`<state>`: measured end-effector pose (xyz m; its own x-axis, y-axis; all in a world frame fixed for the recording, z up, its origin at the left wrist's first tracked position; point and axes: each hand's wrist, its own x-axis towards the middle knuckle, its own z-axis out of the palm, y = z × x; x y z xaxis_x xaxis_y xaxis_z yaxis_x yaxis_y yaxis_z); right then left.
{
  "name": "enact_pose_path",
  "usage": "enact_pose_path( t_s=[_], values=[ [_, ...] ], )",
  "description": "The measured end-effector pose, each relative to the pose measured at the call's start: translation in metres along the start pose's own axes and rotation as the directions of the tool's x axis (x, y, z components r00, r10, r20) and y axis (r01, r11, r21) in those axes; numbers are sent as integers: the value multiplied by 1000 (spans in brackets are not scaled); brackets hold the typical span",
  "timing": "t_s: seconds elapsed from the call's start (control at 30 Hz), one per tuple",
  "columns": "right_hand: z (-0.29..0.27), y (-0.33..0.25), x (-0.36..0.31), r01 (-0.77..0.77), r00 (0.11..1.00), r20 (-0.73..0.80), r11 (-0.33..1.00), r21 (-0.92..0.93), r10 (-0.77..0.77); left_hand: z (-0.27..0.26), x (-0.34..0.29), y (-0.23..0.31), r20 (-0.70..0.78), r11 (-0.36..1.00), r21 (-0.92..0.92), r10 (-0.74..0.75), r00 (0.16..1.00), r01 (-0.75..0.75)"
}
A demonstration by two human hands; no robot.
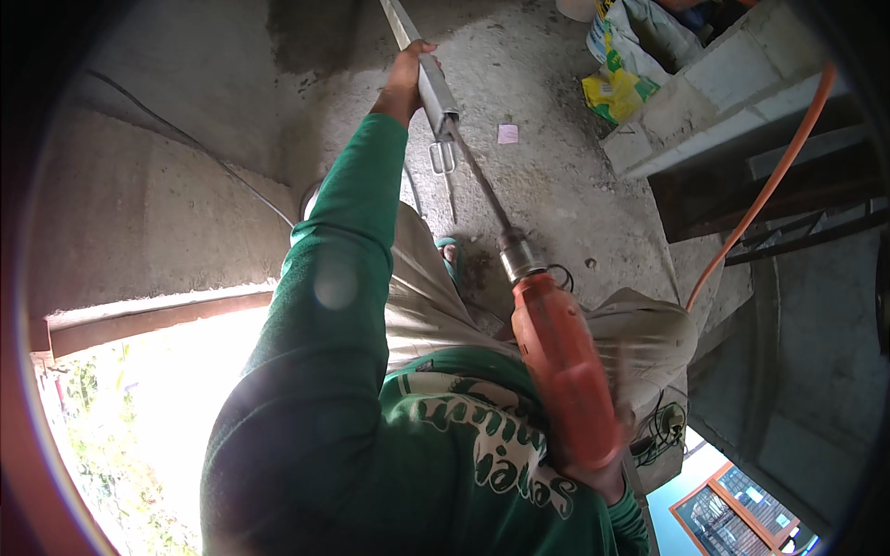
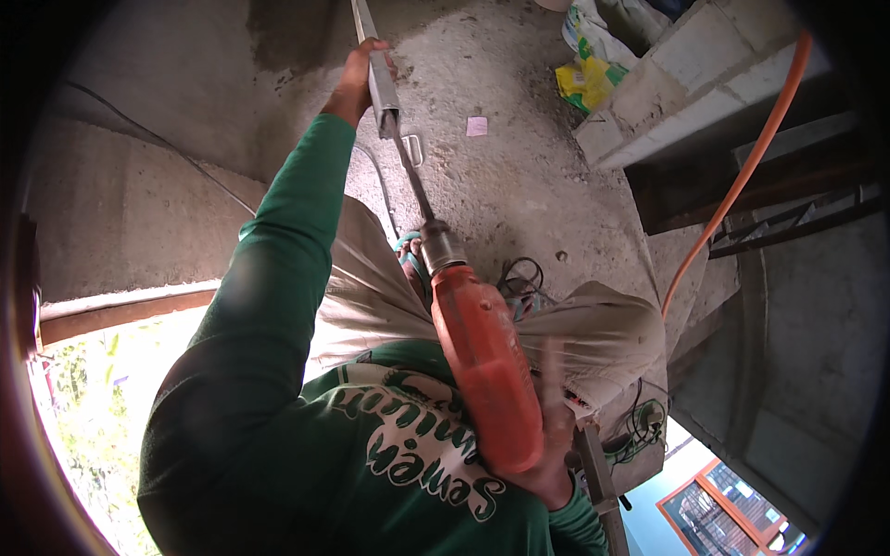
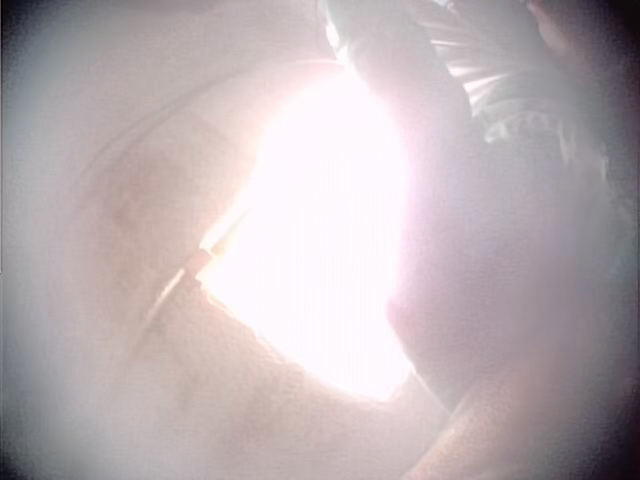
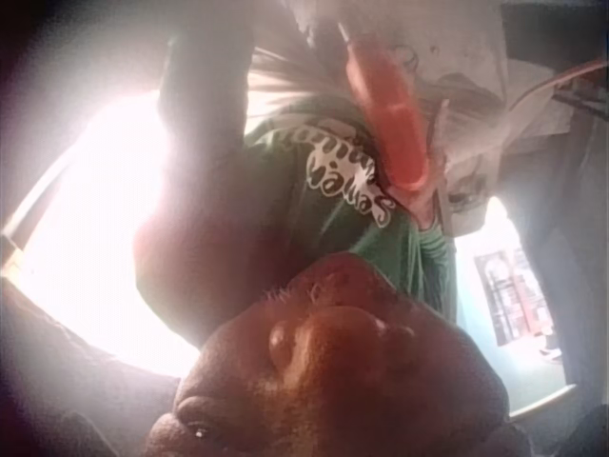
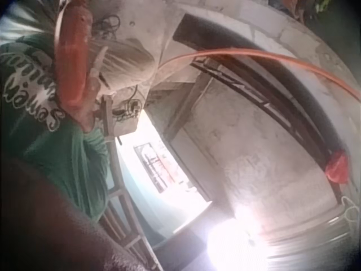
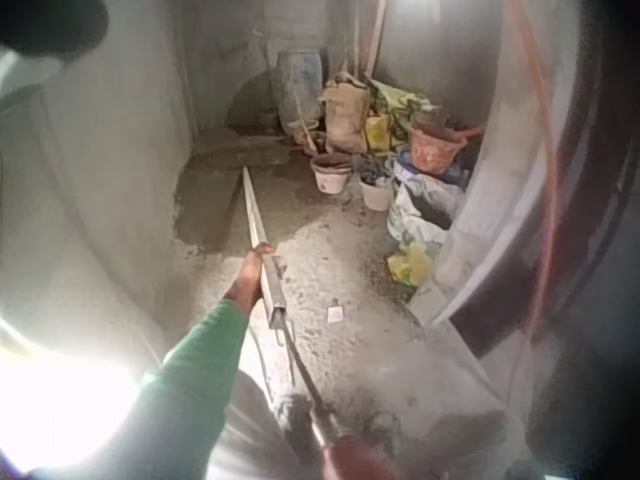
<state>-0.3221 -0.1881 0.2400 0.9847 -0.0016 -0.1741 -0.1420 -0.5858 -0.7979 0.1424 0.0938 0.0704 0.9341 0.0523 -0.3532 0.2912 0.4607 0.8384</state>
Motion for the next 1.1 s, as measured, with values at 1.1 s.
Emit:
enact_pose_path(
  t_s=[1.1],
  values=[
    [0,28,0,195,981,-16,981,-8,-195,6,1,2,-15,999,37,41,999,-40]
  ],
)
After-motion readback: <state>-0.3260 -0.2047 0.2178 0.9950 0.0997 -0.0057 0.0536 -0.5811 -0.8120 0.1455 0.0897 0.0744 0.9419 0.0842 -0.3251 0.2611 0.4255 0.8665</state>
